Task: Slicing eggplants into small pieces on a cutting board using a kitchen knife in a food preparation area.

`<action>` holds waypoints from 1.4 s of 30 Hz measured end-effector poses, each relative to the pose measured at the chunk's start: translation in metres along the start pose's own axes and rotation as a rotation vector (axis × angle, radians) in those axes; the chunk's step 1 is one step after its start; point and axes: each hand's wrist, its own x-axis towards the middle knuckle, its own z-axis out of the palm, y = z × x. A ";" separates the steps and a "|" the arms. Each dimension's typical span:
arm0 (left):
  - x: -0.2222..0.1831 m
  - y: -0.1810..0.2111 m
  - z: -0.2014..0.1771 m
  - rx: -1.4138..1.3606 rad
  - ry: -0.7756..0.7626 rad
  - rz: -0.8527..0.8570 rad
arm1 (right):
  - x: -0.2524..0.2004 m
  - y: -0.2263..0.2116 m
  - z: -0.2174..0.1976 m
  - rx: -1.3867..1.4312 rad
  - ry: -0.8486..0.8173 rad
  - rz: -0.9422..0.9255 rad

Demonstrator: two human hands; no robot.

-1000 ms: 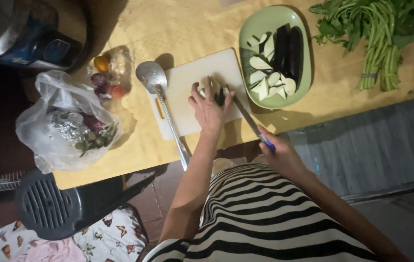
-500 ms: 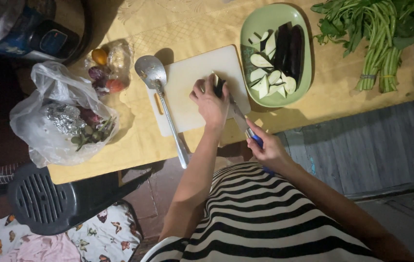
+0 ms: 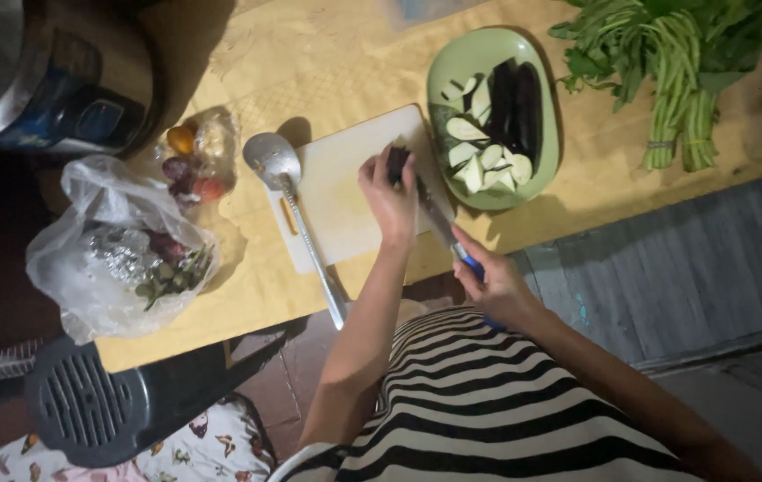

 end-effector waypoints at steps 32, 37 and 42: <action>0.017 0.075 0.139 0.551 -0.092 0.523 | -0.010 0.062 -0.125 -0.179 0.598 -0.029; -0.009 0.140 0.140 0.826 -0.433 0.428 | -0.018 0.095 -0.134 -0.192 0.596 -0.037; -0.011 0.145 0.160 0.930 -0.607 0.307 | -0.021 0.092 -0.143 -0.152 0.602 -0.055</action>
